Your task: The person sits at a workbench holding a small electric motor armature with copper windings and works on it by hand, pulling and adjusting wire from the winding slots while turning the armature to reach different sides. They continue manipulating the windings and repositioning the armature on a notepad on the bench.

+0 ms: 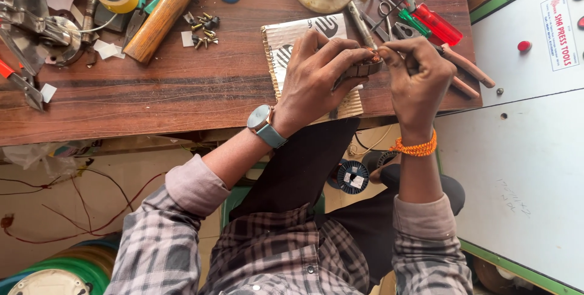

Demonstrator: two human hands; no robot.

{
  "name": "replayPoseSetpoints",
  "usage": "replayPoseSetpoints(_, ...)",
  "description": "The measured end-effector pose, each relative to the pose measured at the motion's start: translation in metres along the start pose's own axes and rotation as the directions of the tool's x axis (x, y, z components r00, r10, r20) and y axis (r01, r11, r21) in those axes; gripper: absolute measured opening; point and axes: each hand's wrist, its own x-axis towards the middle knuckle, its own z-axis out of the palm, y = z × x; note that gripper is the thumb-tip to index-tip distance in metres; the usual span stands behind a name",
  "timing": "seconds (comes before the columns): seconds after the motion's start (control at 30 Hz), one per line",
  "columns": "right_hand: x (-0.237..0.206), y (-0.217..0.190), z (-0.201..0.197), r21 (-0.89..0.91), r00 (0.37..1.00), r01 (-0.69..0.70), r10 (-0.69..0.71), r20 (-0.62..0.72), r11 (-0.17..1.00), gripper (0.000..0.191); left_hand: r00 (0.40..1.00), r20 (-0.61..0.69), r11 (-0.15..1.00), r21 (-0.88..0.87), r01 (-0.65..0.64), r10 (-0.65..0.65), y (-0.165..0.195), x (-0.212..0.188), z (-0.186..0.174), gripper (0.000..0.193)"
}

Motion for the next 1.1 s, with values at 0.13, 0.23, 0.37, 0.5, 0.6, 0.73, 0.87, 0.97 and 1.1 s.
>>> replayPoseSetpoints(0.13, 0.021, 0.002, 0.004, -0.001, 0.995, 0.043, -0.042, 0.089, 0.999, 0.01, 0.97, 0.121, 0.96, -0.163, 0.228, -0.21, -0.002, 0.004, -0.001, 0.081)
replayPoseSetpoints(0.23, 0.031, -0.001, 0.007, -0.035, 0.992, 0.059, -0.054, 0.117, 0.998, 0.008, 0.891, 0.269, 0.692, -0.561, 0.454, -0.366, -0.012, 0.016, -0.003, 0.089)
replayPoseSetpoints(0.37, 0.035, -0.007, 0.011, -0.023, 0.987, 0.114, -0.11, 0.118, 0.993, 0.01, 0.832, 0.358, 0.554, -0.625, 0.551, -0.423, -0.015, 0.025, -0.006, 0.096)
replayPoseSetpoints(0.5, 0.031, -0.01, 0.008, -0.008, 0.988, 0.131, -0.13, 0.082, 0.991, 0.013, 0.854, 0.349, 0.562, -0.646, 0.517, -0.385, -0.01, 0.031, -0.009, 0.098)
replayPoseSetpoints(0.6, 0.013, -0.015, 0.006, 0.063, 0.997, 0.072, -0.074, 0.02, 0.995, 0.014, 0.87, 0.326, 0.559, -0.67, 0.488, -0.37, -0.007, 0.03, -0.012, 0.085)
replayPoseSetpoints(0.73, -0.022, -0.021, 0.009, 0.141, 1.0, -0.022, 0.022, 0.007, 0.99, 0.013, 0.864, 0.391, 0.523, -0.688, 0.503, -0.316, -0.011, 0.029, -0.011, 0.056)
replayPoseSetpoints(0.87, -0.044, -0.022, 0.018, 0.23, 0.992, -0.115, 0.124, -0.027, 0.966, 0.011, 0.885, 0.42, 0.523, -0.717, 0.46, -0.203, -0.017, 0.032, -0.011, 0.03)
replayPoseSetpoints(0.97, -0.055, -0.023, 0.021, 0.286, 0.987, -0.146, 0.159, -0.024, 0.947, 0.009, 0.911, 0.382, 0.576, -0.713, 0.399, -0.156, -0.015, 0.03, -0.013, 0.028)
replayPoseSetpoints(1.1, -0.059, -0.023, 0.019, 0.282, 0.984, -0.157, 0.173, -0.034, 0.947, 0.008, 0.91, 0.383, 0.601, -0.694, 0.396, -0.158, -0.008, 0.027, -0.015, 0.028)
